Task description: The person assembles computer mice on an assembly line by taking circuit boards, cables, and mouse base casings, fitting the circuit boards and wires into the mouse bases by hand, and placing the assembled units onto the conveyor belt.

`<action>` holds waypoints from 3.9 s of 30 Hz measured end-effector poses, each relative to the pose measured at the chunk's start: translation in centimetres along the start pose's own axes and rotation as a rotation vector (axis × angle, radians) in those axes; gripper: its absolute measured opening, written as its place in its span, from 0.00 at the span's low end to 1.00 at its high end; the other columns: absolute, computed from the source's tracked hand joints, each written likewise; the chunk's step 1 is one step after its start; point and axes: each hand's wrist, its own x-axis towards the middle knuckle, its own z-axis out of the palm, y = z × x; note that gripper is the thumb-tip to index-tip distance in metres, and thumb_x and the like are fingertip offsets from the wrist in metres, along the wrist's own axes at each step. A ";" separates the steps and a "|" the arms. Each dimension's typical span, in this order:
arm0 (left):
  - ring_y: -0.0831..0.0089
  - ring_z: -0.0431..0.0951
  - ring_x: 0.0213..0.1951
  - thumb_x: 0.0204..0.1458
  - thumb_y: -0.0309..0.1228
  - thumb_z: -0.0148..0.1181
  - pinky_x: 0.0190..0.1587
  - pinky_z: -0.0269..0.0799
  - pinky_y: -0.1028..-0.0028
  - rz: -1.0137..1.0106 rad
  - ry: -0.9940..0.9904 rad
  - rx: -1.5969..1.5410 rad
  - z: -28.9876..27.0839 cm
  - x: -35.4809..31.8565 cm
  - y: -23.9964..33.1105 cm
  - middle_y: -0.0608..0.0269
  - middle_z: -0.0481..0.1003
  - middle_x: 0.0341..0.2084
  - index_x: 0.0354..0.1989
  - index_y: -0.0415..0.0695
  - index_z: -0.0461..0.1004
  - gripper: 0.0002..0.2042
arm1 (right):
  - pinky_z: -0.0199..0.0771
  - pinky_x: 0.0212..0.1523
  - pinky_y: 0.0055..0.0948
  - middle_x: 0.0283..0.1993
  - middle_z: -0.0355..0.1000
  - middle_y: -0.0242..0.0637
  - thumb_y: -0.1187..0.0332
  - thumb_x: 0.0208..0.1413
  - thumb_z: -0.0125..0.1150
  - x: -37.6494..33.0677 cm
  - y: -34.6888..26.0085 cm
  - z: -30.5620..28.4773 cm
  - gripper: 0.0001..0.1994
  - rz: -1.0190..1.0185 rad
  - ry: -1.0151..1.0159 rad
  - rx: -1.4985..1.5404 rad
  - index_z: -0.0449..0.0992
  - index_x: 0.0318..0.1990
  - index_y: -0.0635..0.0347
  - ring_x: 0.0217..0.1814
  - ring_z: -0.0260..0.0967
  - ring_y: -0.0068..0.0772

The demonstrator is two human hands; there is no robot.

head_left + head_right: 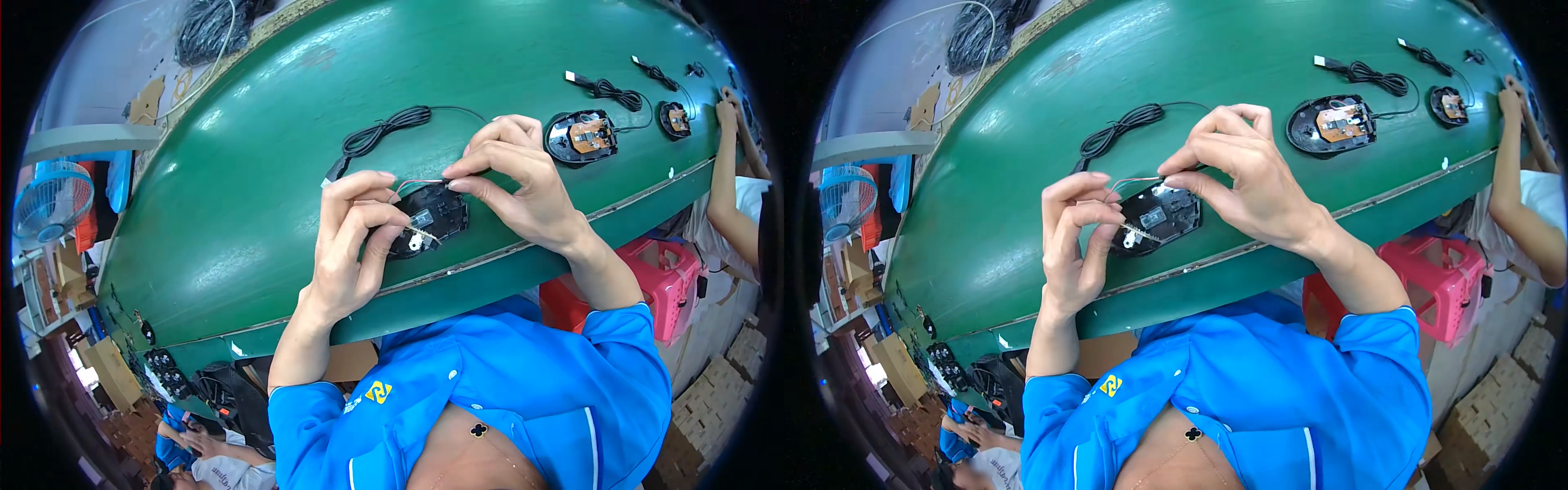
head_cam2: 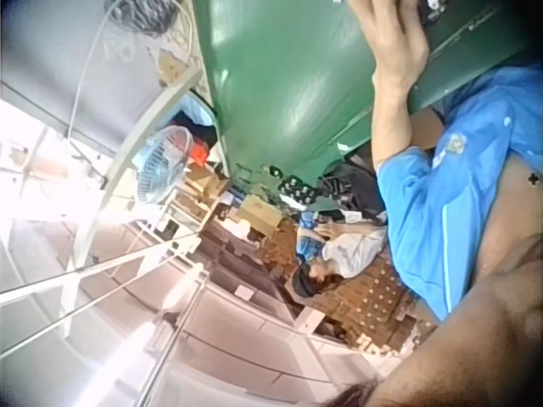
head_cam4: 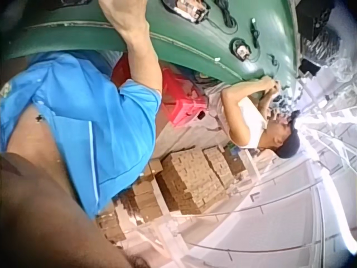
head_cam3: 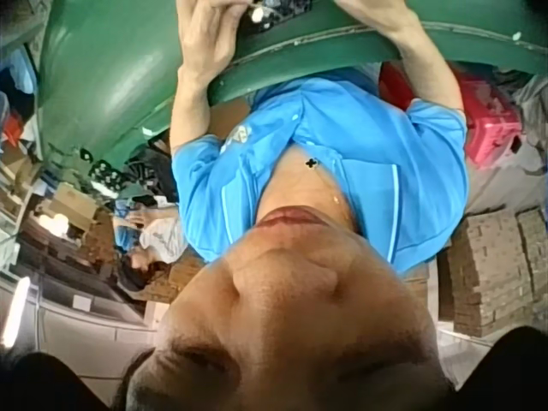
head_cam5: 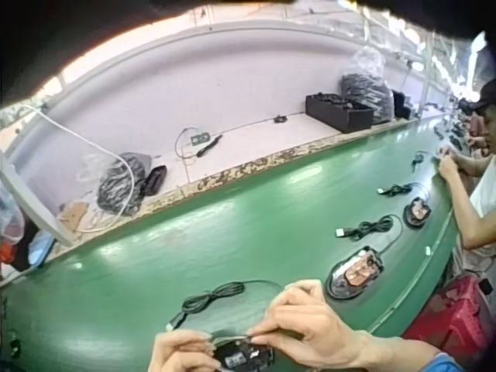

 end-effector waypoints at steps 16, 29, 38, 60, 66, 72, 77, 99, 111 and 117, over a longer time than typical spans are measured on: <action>0.65 0.72 0.42 0.57 0.19 0.62 0.50 0.67 0.67 -0.157 0.004 0.207 2.4 -0.3 0.9 0.57 0.74 0.44 0.41 0.41 0.76 0.06 | 0.50 0.65 0.38 0.37 0.70 0.26 0.69 0.57 0.71 -2.5 1.1 -0.5 0.03 0.072 -0.032 -0.017 0.86 0.38 0.52 0.46 0.64 0.25; 0.67 0.67 0.43 0.57 0.23 0.63 0.53 0.54 0.65 -0.151 -0.089 0.360 3.0 0.1 1.4 0.66 0.75 0.37 0.40 0.46 0.77 0.05 | 0.50 0.61 0.36 0.37 0.68 0.29 0.71 0.60 0.66 -3.6 1.5 -1.0 0.03 0.156 -0.110 0.040 0.84 0.38 0.53 0.47 0.61 0.28; 0.67 0.67 0.41 0.57 0.22 0.64 0.53 0.55 0.66 -0.128 -0.072 0.298 3.3 0.6 1.2 0.66 0.76 0.37 0.40 0.46 0.78 0.05 | 0.50 0.59 0.34 0.39 0.67 0.30 0.71 0.61 0.66 -2.9 0.9 -1.7 0.02 0.213 -0.176 -0.015 0.83 0.38 0.54 0.46 0.58 0.28; 0.71 0.66 0.36 0.56 0.22 0.64 0.49 0.55 0.69 -0.252 -0.109 0.249 4.4 1.7 2.1 0.66 0.75 0.34 0.39 0.44 0.78 0.04 | 0.54 0.58 0.35 0.26 0.70 0.25 0.72 0.61 0.61 0.2 2.0 -5.0 0.03 0.228 -0.433 0.009 0.78 0.41 0.56 0.32 0.63 0.27; 0.71 0.65 0.36 0.57 0.22 0.63 0.48 0.55 0.69 -0.256 -0.125 0.226 4.3 1.8 1.8 0.66 0.75 0.33 0.38 0.44 0.78 0.04 | 0.56 0.57 0.35 0.25 0.73 0.24 0.71 0.62 0.60 3.5 1.7 -6.5 0.04 0.344 -0.764 -0.060 0.79 0.42 0.56 0.29 0.66 0.26; 0.70 0.65 0.36 0.57 0.22 0.62 0.48 0.55 0.69 -0.245 -0.134 0.228 4.4 2.0 1.7 0.66 0.74 0.34 0.38 0.44 0.78 0.03 | 0.58 0.57 0.34 0.26 0.76 0.24 0.70 0.61 0.61 4.5 1.1 -6.8 0.05 0.397 -0.861 -0.041 0.80 0.42 0.57 0.29 0.67 0.26; 0.70 0.64 0.36 0.57 0.22 0.62 0.48 0.56 0.69 -0.254 -0.123 0.212 4.6 2.1 1.7 0.65 0.74 0.34 0.38 0.44 0.77 0.03 | 0.58 0.59 0.33 0.27 0.78 0.24 0.69 0.61 0.63 4.4 0.7 -6.2 0.05 0.520 -0.864 -0.085 0.79 0.42 0.57 0.28 0.67 0.26; 0.70 0.65 0.35 0.57 0.23 0.63 0.44 0.57 0.69 -0.196 -0.051 0.244 5.5 2.1 1.4 0.65 0.74 0.32 0.38 0.44 0.79 0.03 | 0.63 0.56 0.35 0.47 0.74 0.35 0.69 0.56 0.69 -1.9 -0.5 -4.7 0.14 -0.081 -0.270 -0.382 0.77 0.49 0.55 0.45 0.68 0.34; 0.66 0.66 0.38 0.58 0.29 0.66 0.44 0.63 0.67 -0.099 -0.119 0.367 4.9 2.9 1.4 0.58 0.72 0.41 0.41 0.41 0.80 0.06 | 0.72 0.51 0.36 0.51 0.74 0.36 0.72 0.56 0.70 -2.8 1.0 -4.8 0.19 0.055 -0.326 0.049 0.76 0.55 0.59 0.49 0.69 0.36; 0.62 0.68 0.43 0.58 0.31 0.66 0.47 0.68 0.66 0.039 -0.230 0.448 3.7 3.5 0.5 0.52 0.70 0.47 0.45 0.40 0.80 0.10 | 0.72 0.52 0.35 0.49 0.73 0.38 0.73 0.57 0.69 -3.3 1.2 -4.6 0.19 0.031 -0.259 0.044 0.76 0.55 0.60 0.49 0.69 0.37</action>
